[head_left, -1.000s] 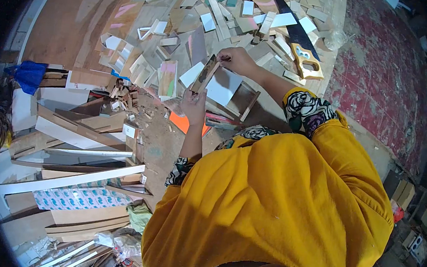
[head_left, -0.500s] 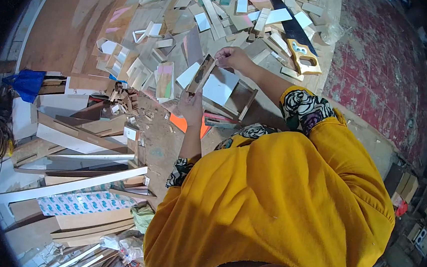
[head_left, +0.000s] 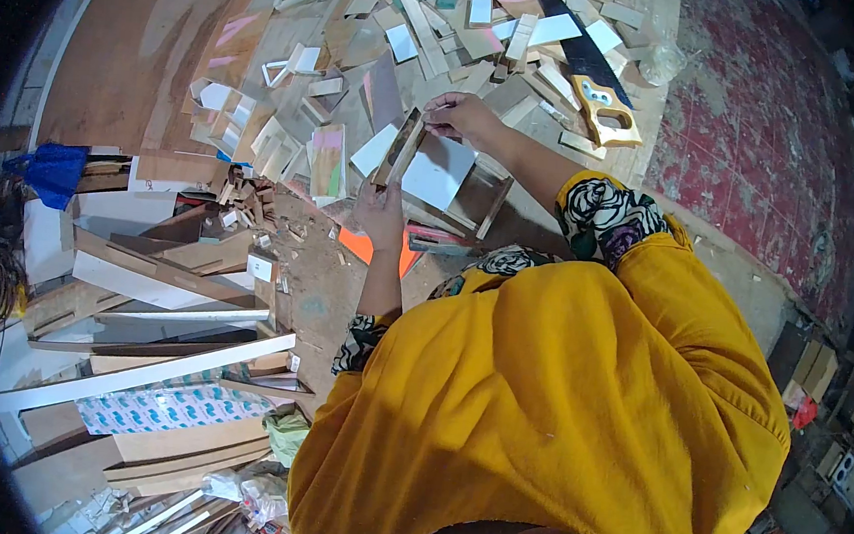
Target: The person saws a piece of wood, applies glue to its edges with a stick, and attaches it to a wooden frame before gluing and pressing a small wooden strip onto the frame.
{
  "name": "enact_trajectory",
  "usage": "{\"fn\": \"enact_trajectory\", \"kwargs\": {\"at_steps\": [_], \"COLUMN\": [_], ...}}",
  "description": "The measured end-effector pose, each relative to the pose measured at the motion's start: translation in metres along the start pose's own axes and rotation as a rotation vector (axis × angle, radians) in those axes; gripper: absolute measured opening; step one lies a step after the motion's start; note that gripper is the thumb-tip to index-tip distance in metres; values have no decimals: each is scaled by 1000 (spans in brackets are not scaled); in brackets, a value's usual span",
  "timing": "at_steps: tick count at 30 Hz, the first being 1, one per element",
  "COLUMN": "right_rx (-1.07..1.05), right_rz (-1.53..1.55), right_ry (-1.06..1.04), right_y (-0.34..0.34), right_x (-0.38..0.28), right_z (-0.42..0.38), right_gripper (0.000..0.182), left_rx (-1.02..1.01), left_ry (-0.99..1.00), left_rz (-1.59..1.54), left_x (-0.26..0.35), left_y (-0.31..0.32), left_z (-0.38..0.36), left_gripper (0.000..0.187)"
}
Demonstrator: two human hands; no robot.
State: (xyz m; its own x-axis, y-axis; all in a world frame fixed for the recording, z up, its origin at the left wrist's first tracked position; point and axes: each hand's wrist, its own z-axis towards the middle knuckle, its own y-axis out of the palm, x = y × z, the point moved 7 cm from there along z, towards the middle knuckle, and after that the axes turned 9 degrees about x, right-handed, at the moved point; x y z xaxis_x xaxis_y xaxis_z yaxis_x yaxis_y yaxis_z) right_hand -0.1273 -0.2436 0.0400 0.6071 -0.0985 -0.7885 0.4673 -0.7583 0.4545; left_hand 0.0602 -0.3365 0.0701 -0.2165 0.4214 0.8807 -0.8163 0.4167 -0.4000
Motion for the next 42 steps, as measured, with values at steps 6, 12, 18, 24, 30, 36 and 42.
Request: {"fn": "enact_trajectory", "kwargs": {"at_steps": [6, 12, 18, 24, 30, 36, 42], "right_rx": [16, 23, 31, 72, 52, 38, 51], "right_rz": [90, 52, 104, 151, 128, 158, 78], "right_ry": [16, -8, -13, -52, -58, -23, -78], "right_y": [1, 1, 6, 7, 8, 7, 8], "right_x": [2, 4, 0, -1, -2, -3, -7], "right_z": [0, 0, -7, -7, -7, -17, -20], "right_gripper": [14, 12, 11, 12, 11, 18, 20], "left_rx": [35, 11, -6, 25, 15, 21, 27], "left_ry": [20, -15, -37, 40, 112, 111, 73], "left_rz": [-198, -181, -118, -204, -31, -61, -64], "left_x": [-16, -10, -4, 15, 15, 32, 25], "left_y": [2, 2, 1, -3, -4, -8, -6], "left_z": [3, 2, 0, 0, 2, 0, 0], "left_gripper": [28, 28, 30, 32, 26, 21, 20]}}
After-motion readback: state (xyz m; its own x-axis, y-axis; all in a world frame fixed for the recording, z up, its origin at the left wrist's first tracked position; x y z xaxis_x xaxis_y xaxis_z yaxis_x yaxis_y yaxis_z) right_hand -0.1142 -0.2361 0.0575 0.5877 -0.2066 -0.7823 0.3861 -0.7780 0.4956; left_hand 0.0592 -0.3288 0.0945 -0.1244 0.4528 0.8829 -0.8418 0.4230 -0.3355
